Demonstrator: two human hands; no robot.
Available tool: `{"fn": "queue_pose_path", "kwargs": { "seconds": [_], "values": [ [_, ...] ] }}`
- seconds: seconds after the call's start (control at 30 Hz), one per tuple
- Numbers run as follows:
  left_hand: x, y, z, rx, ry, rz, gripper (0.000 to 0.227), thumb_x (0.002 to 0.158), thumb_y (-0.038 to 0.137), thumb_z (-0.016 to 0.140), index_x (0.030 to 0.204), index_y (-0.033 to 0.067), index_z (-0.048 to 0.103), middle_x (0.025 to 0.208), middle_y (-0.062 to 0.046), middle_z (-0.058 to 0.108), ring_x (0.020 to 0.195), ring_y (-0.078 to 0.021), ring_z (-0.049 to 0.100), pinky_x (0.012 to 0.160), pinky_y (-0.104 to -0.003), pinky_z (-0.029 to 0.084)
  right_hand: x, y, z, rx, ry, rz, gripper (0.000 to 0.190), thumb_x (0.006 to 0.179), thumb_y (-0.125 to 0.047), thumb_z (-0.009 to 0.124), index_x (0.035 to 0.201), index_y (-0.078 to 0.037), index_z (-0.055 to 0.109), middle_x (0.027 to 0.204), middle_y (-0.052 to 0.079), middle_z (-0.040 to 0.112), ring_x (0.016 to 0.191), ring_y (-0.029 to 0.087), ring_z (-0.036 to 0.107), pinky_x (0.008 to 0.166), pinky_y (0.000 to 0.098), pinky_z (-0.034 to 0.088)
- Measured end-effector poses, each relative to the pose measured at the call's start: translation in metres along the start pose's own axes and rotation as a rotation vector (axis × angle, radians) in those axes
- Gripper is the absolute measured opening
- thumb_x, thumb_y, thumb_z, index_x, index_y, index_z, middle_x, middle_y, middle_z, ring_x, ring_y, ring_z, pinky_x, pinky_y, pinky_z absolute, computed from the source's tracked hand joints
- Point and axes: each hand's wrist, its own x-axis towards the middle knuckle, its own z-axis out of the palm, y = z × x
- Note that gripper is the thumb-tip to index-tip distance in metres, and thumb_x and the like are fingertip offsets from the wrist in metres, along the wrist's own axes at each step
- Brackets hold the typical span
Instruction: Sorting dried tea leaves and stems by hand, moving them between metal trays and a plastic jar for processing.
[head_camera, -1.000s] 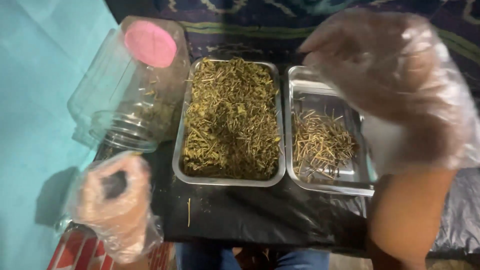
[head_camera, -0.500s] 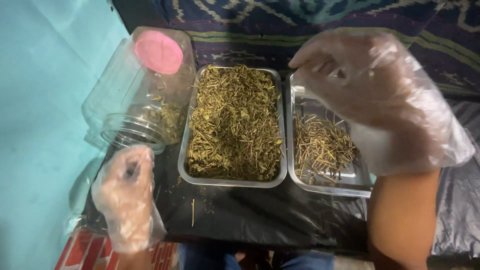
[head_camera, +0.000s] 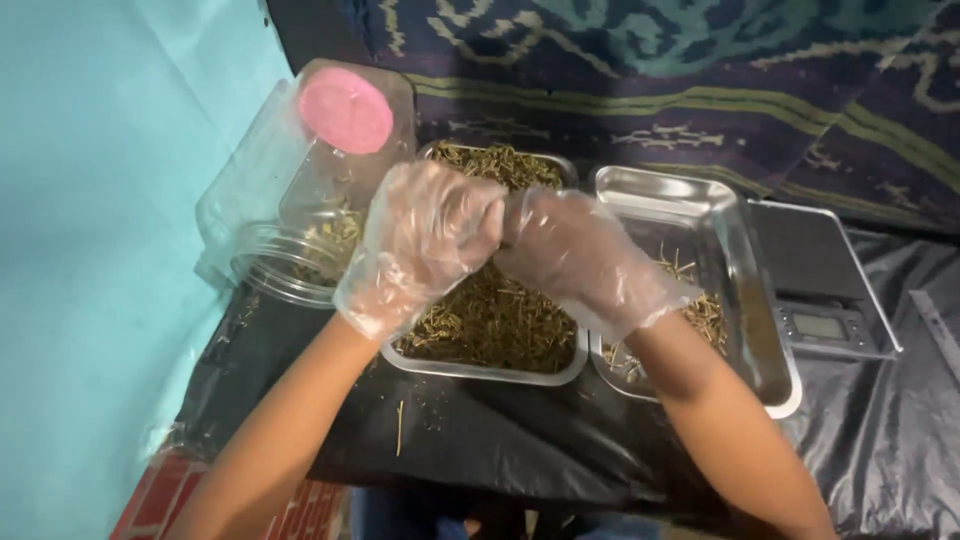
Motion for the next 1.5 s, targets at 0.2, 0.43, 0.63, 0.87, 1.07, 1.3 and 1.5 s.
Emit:
{"fn": "queue_pose_path", "kwargs": {
  "seconds": [0.2, 0.43, 0.63, 0.87, 1.07, 1.3, 1.5],
  "values": [
    [-0.023, -0.007, -0.007, 0.099, -0.123, -0.053, 0.006, 0.108, 0.014, 0.076, 0.103, 0.0108, 0.077, 0.079, 0.001, 0.069, 0.064, -0.0178, 0.063, 0.067, -0.031, 0.056, 0.002, -0.029, -0.004, -0.11, -0.089, 0.081, 0.022, 0.11, -0.021, 0.061, 0.106, -0.01, 0.08, 0.096, 0.006, 0.083, 0.08, 0.023, 0.08, 0.068, 0.0337, 0.068],
    [-0.035, -0.009, -0.006, 0.202, -0.28, -0.073, 0.021, 0.117, 0.033, 0.066, 0.103, 0.0184, 0.073, 0.081, 0.005, 0.06, 0.07, -0.014, 0.06, 0.072, -0.027, 0.052, 0.005, -0.01, -0.011, 0.003, 0.024, -0.099, 0.02, 0.115, -0.024, 0.07, 0.125, -0.015, 0.084, 0.107, 0.01, 0.086, 0.101, 0.029, 0.087, 0.09, 0.0458, 0.071],
    [-0.041, -0.013, 0.006, 0.287, -0.341, -0.027, 0.025, 0.118, 0.048, 0.069, 0.112, 0.0242, 0.069, 0.09, 0.007, 0.056, 0.08, -0.0118, 0.06, 0.079, -0.025, 0.052, -0.009, -0.002, -0.044, 0.425, 0.062, -0.023, 0.029, 0.109, -0.013, 0.07, 0.137, -0.011, 0.079, 0.114, 0.02, 0.086, 0.107, 0.034, 0.087, 0.095, 0.0543, 0.07],
    [-0.052, -0.004, 0.025, 0.215, -0.095, -0.001, 0.017, 0.111, 0.031, 0.085, 0.112, 0.019, 0.073, 0.095, 0.005, 0.069, 0.079, -0.0125, 0.073, 0.075, -0.027, 0.065, -0.009, 0.019, -0.041, 0.504, 0.052, -0.078, 0.036, 0.105, -0.016, 0.077, 0.14, -0.009, 0.076, 0.122, 0.021, 0.085, 0.112, 0.038, 0.086, 0.091, 0.0545, 0.071],
    [-0.049, 0.057, -0.03, 0.086, -0.329, -0.144, 0.013, 0.111, 0.007, 0.081, 0.12, -0.0013, 0.075, 0.111, -0.012, 0.082, 0.101, -0.0246, 0.079, 0.095, -0.039, 0.069, -0.062, -0.025, -0.093, 0.479, 0.1, 0.154, 0.021, 0.105, -0.022, 0.075, 0.125, -0.021, 0.083, 0.117, -0.001, 0.095, 0.104, 0.011, 0.091, 0.09, 0.0276, 0.077],
    [-0.097, 0.091, -0.109, 0.506, -0.1, -0.579, 0.02, 0.105, -0.017, 0.085, 0.099, 0.0017, 0.081, 0.101, -0.012, 0.085, 0.091, -0.0264, 0.081, 0.091, -0.041, 0.065, -0.098, 0.018, -0.107, 0.402, 0.317, -0.321, 0.013, 0.114, -0.014, 0.07, 0.122, -0.007, 0.078, 0.101, 0.005, 0.085, 0.078, 0.011, 0.079, 0.064, 0.0204, 0.064],
    [-0.13, 0.022, -0.131, 0.549, -0.304, -0.605, 0.024, 0.121, 0.012, 0.075, 0.138, -0.0014, 0.085, 0.129, -0.02, 0.088, 0.101, -0.0301, 0.088, 0.076, -0.032, 0.072, -0.108, 0.009, -0.113, 0.544, 0.377, -0.393, 0.009, 0.118, -0.002, 0.07, 0.12, -0.002, 0.079, 0.083, 0.002, 0.073, 0.067, 0.009, 0.065, 0.061, 0.0211, 0.053]
  ]
}}
